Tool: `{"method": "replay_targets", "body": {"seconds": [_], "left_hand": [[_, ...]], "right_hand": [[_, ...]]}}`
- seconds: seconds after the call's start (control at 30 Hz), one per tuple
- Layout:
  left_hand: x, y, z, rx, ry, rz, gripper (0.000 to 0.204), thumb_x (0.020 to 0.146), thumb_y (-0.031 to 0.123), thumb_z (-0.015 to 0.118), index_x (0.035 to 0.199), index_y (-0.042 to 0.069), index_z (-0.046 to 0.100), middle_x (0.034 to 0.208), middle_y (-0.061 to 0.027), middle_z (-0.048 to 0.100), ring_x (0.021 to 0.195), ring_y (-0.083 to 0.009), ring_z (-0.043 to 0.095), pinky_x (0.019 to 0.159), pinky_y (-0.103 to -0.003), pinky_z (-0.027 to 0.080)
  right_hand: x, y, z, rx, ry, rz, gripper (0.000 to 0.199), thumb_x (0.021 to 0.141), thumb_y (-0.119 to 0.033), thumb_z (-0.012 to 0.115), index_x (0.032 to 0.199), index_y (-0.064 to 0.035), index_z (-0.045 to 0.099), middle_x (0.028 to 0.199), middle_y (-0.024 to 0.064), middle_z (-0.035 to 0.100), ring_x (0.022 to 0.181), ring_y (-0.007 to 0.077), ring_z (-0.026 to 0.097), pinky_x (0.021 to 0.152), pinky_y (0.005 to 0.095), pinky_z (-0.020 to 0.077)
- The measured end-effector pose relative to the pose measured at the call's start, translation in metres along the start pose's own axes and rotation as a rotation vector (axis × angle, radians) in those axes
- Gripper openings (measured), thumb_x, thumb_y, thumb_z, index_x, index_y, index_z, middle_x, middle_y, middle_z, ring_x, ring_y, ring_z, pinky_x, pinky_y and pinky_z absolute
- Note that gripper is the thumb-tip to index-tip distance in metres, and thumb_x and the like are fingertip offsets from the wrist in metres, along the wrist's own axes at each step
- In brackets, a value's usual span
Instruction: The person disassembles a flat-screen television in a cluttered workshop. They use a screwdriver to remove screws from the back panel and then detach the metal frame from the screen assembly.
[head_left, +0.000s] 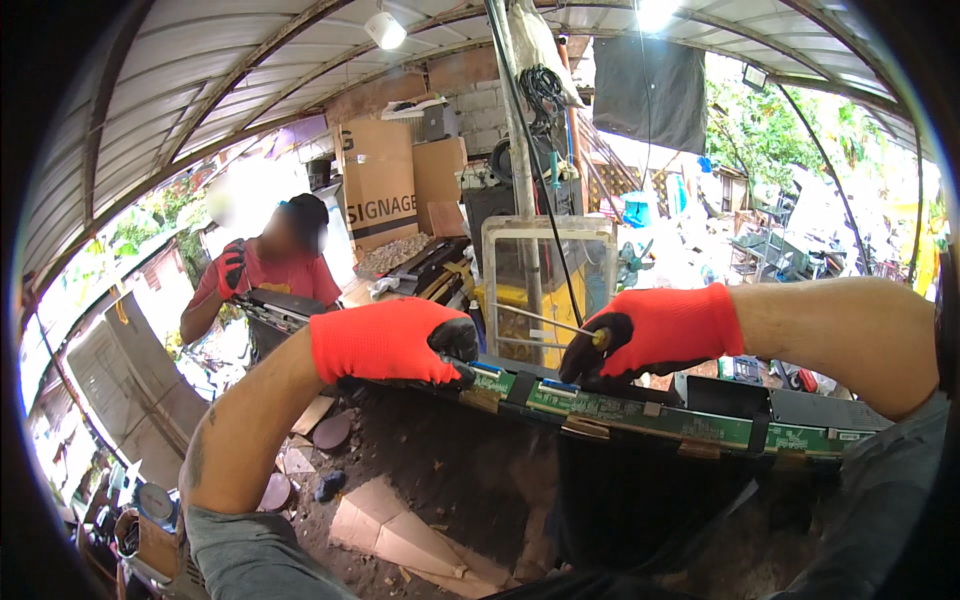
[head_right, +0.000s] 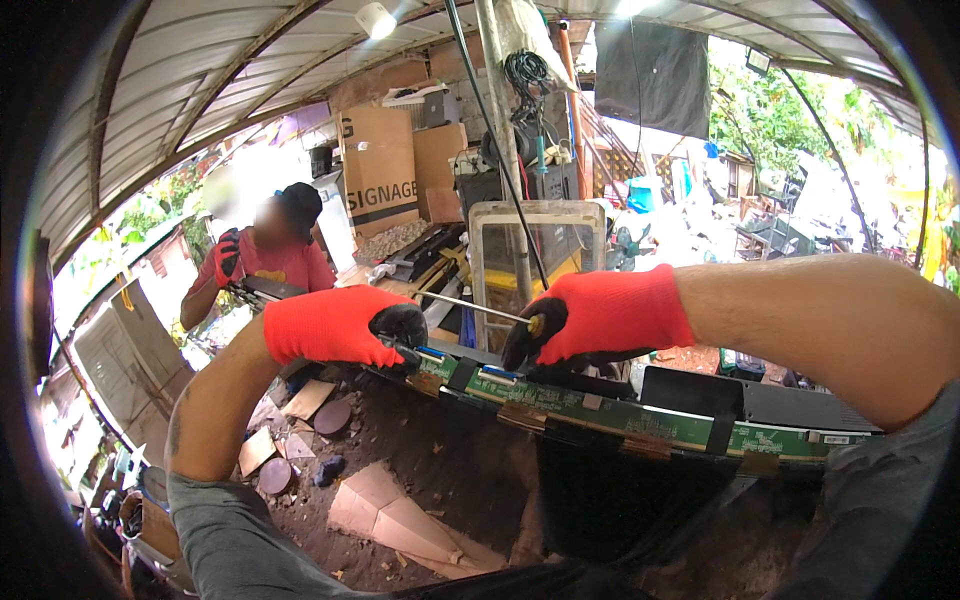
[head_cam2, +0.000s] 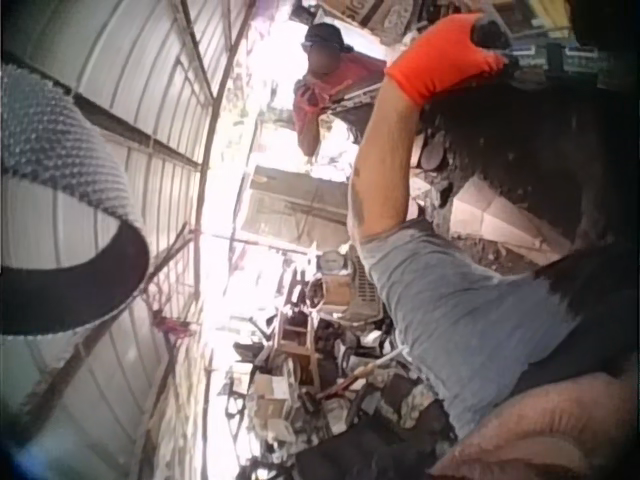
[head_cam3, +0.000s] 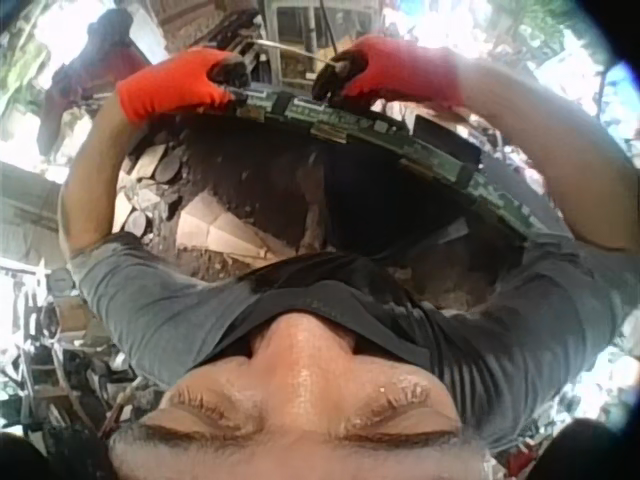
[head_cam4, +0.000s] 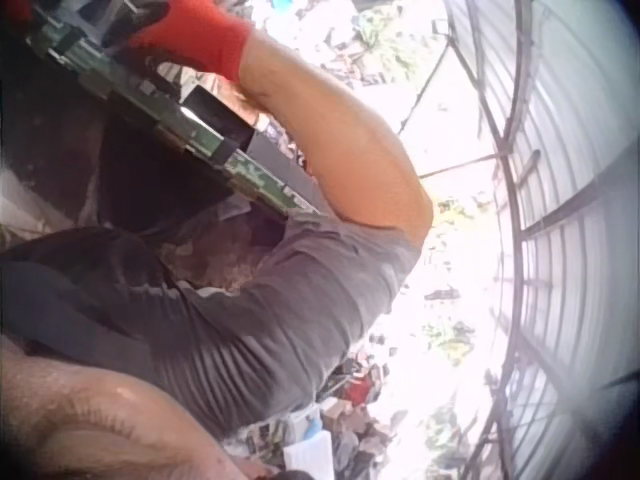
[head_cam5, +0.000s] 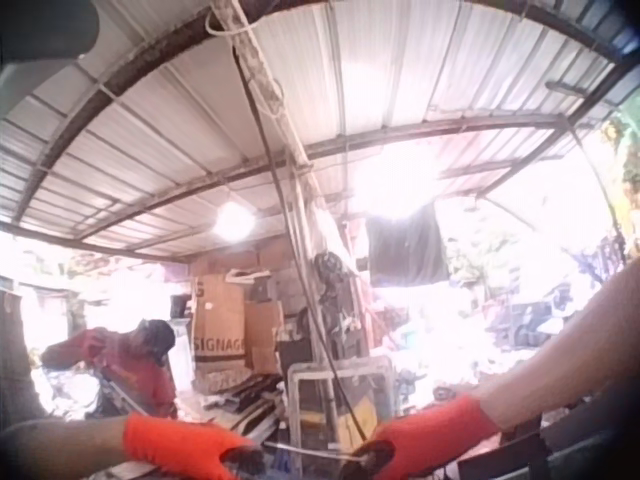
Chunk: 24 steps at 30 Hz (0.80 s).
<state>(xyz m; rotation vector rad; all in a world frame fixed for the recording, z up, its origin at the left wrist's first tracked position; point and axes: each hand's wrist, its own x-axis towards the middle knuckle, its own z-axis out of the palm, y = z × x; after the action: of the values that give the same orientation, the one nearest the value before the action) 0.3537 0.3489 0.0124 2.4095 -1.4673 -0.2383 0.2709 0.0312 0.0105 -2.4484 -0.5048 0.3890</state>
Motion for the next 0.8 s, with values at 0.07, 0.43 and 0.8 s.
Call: {"method": "replay_targets", "body": {"seconds": [0.07,0.43,0.8], "left_hand": [[-0.003,0.0,0.001,-0.013,-0.01,-0.059,0.027,0.088,0.021,0.074,0.106,0.003,0.064,0.093,-0.0099,0.069,0.086,-0.0204,0.064,0.079,-0.036,0.051],[-0.013,0.009,0.005,-0.093,0.072,-0.111,0.031,0.085,0.02,0.076,0.11,0.004,0.067,0.091,-0.0083,0.07,0.085,-0.0166,0.065,0.079,-0.034,0.052],[-0.009,-0.003,0.011,-0.193,0.064,-0.134,0.031,0.084,0.015,0.077,0.111,0.002,0.067,0.089,-0.0044,0.069,0.084,-0.0095,0.058,0.077,-0.03,0.05]], "right_hand": [[0.016,0.005,0.0,-0.007,-0.021,-0.076,0.033,0.092,-0.031,0.073,0.113,-0.0045,0.072,0.089,0.0042,0.072,0.078,0.0131,0.063,0.071,0.0323,0.0519],[0.02,-0.035,0.006,-0.291,-0.069,-0.077,0.042,0.087,-0.038,0.073,0.109,-0.0024,0.071,0.09,0.0119,0.073,0.083,0.0245,0.07,0.078,0.0377,0.0551],[-0.012,-0.056,0.036,-0.266,0.172,-0.008,0.031,0.081,-0.026,0.072,0.098,-0.0003,0.068,0.092,0.0195,0.071,0.09,0.0331,0.07,0.081,0.0423,0.0539]]}}
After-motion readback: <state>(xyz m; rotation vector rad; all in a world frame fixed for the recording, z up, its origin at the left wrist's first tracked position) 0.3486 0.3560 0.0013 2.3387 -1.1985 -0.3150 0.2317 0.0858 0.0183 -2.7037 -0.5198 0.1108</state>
